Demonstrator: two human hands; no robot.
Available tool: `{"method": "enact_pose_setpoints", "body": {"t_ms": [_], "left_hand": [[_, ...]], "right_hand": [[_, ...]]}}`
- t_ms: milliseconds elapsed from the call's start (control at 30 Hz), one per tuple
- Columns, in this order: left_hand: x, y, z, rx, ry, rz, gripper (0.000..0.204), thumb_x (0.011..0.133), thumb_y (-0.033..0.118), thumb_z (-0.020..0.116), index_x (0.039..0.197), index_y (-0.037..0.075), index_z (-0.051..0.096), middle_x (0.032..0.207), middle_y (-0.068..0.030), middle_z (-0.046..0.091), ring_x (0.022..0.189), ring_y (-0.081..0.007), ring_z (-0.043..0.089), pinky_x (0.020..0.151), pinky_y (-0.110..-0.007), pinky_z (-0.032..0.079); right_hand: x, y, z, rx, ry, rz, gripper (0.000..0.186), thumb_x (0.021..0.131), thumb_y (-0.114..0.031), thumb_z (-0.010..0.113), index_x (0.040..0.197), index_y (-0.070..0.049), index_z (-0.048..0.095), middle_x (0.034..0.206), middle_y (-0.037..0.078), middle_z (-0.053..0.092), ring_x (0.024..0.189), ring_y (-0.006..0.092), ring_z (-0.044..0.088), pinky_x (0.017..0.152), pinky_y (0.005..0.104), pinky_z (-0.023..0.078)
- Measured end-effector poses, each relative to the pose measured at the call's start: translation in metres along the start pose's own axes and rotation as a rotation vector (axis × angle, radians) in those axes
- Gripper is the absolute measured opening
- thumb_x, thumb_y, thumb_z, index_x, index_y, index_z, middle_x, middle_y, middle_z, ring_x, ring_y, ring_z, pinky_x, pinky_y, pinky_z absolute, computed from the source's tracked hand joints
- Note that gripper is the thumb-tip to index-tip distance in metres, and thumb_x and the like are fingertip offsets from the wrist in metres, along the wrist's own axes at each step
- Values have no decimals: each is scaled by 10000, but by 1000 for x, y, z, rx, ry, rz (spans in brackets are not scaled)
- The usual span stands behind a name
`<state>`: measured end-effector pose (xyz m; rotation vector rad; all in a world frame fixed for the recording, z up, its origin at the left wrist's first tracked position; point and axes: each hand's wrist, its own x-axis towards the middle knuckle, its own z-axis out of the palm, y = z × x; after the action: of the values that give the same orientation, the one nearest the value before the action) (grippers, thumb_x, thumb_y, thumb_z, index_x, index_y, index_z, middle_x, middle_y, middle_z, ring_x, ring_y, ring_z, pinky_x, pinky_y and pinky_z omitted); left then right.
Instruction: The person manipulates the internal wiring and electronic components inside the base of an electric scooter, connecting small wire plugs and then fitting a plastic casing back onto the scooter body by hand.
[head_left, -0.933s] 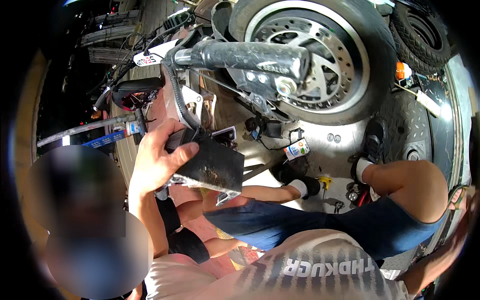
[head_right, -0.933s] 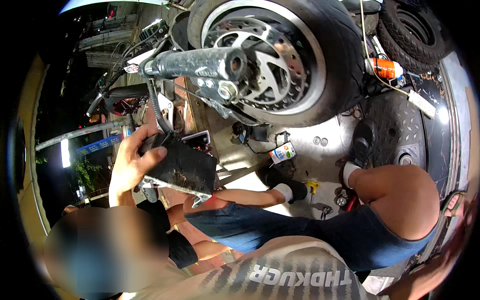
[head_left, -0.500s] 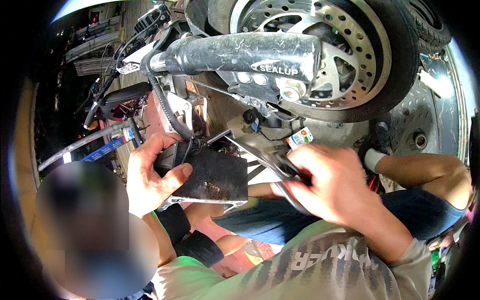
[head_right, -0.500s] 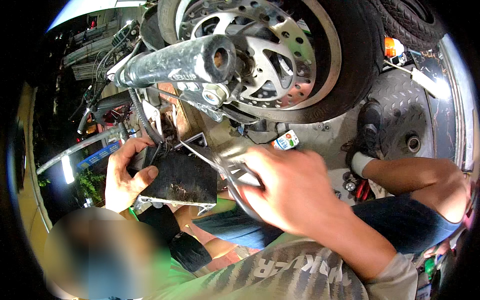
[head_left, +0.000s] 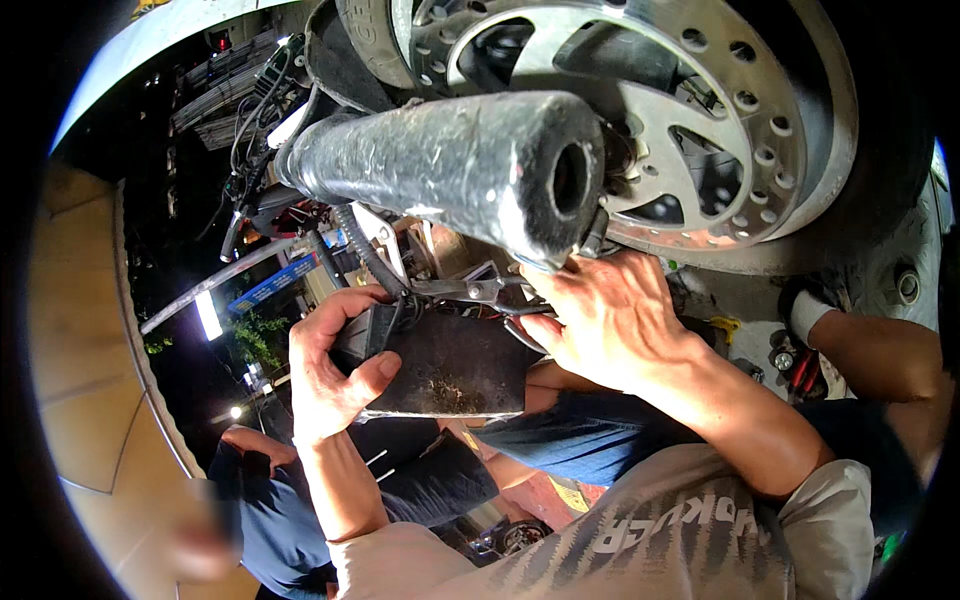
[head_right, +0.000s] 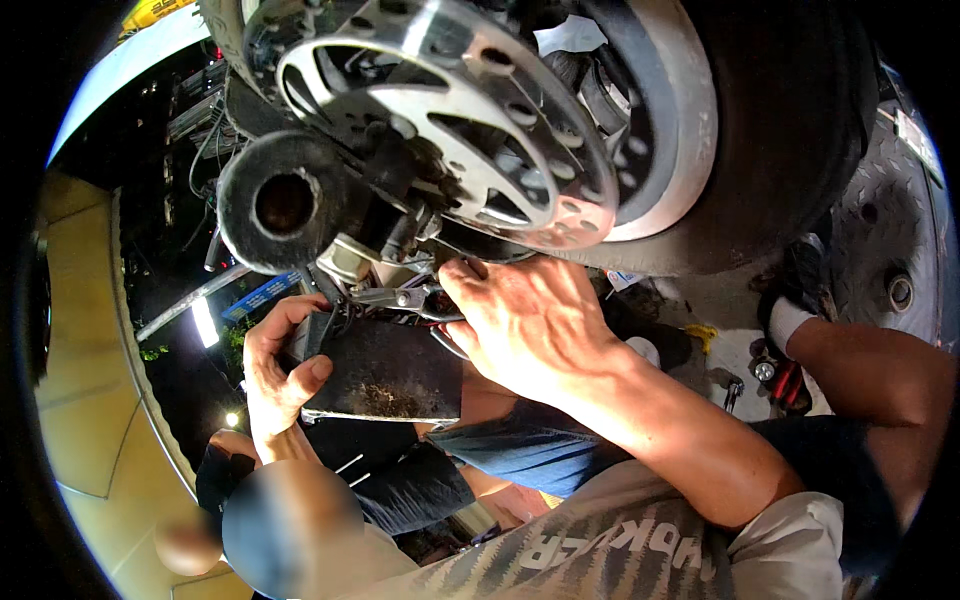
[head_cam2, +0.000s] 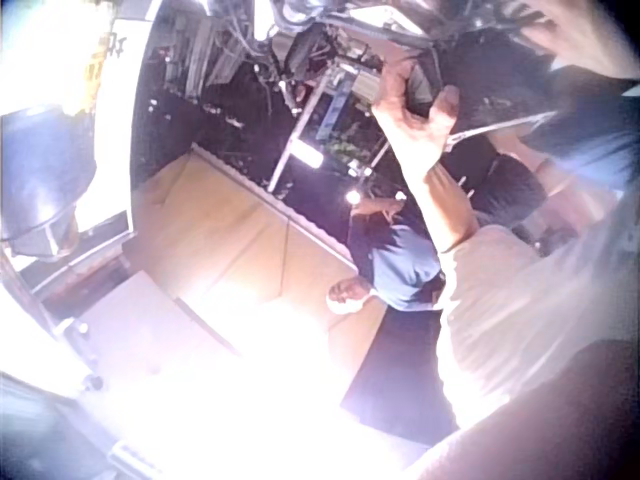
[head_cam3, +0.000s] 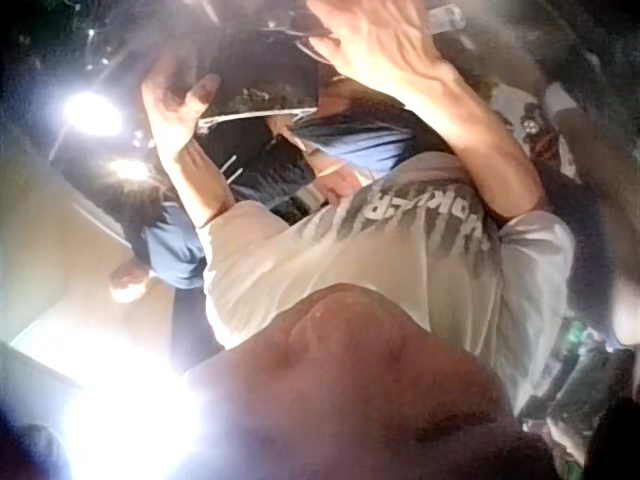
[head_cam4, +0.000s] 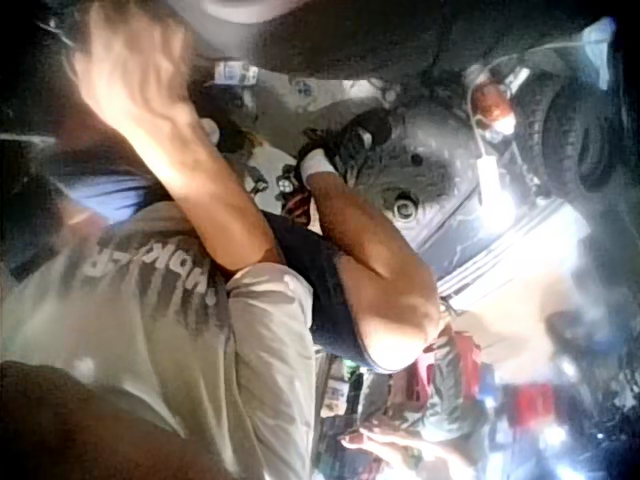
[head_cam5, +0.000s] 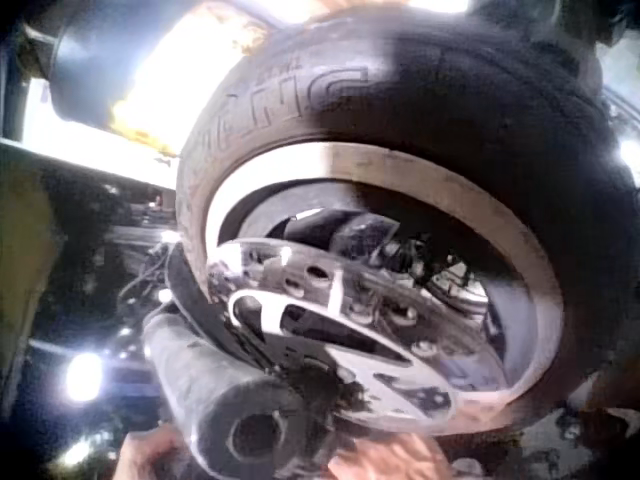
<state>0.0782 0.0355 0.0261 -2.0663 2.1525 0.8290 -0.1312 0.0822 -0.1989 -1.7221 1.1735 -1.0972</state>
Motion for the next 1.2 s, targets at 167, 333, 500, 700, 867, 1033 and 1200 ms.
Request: {"method": "enact_pose_setpoints", "body": {"t_ms": [167, 333, 500, 700, 867, 1033, 1200], "left_hand": [[0, 2, -3, 29, -11, -9, 591, 726, 389, 878, 1056, -63, 686, 1147, -161, 745, 1023, -208, 696, 936, -335, 520], [1, 2, -2, 45, -17, -10, 600, 728, 402, 880, 1056, -62, 687, 1146, -160, 744, 1018, -212, 698, 933, -335, 520], [0, 1, -4, 49, -30, -1, 583, 738, 387, 878, 1063, -59, 691, 1145, -161, 745, 1015, -209, 699, 933, -329, 520], [-1, 2, -3, 14, -13, -4, 578, 753, 366, 875, 1089, -69, 698, 1129, -143, 748, 1001, -182, 682, 925, -318, 522], [-2, 6, -5, -25, -41, -33, 581, 720, 359, 886, 1077, -57, 695, 1091, -97, 736, 961, -139, 644, 879, -293, 510], [-10, 7, -7, 7, -27, -52, 602, 699, 365, 871, 1115, -30, 690, 921, -34, 687, 838, -109, 579, 771, -270, 471], [-16, 3, -2, 79, 17, 84, 562, 758, 366, 833, 1146, -16, 696, 859, -43, 644, 789, -113, 549, 728, -280, 453]], "right_hand": [[-7, 7, 14, 69, -38, 35, 412, 883, -413, 807, 1171, -131, 720, 1002, 95, 753, 843, 307, 735, 791, 499, 545], [-1, 0, 17, 87, -21, 78, 385, 862, -427, 824, 1107, -145, 733, 962, 81, 733, 826, 299, 719, 794, 494, 522], [-3, -3, 14, 32, 71, -73, 324, 882, -320, 784, 1067, -58, 739, 1000, 115, 725, 860, 259, 743, 771, 458, 567], [-3, -13, 17, -22, -134, -49, 380, 847, -410, 809, 1017, -102, 664, 993, 94, 654, 890, 283, 690, 848, 495, 503], [7, -14, 12, 20, -151, -53, 332, 830, -328, 816, 960, -64, 663, 855, 109, 693, 780, 319, 714, 751, 472, 559], [5, -14, 18, 94, -56, 7, 293, 826, -260, 818, 878, -64, 608, 750, 96, 699, 648, 314, 712, 638, 449, 576], [-30, 42, 27, -48, -20, 79, 371, 844, -339, 818, 1001, -60, 629, 888, 111, 733, 823, 313, 749, 824, 463, 578]]}}
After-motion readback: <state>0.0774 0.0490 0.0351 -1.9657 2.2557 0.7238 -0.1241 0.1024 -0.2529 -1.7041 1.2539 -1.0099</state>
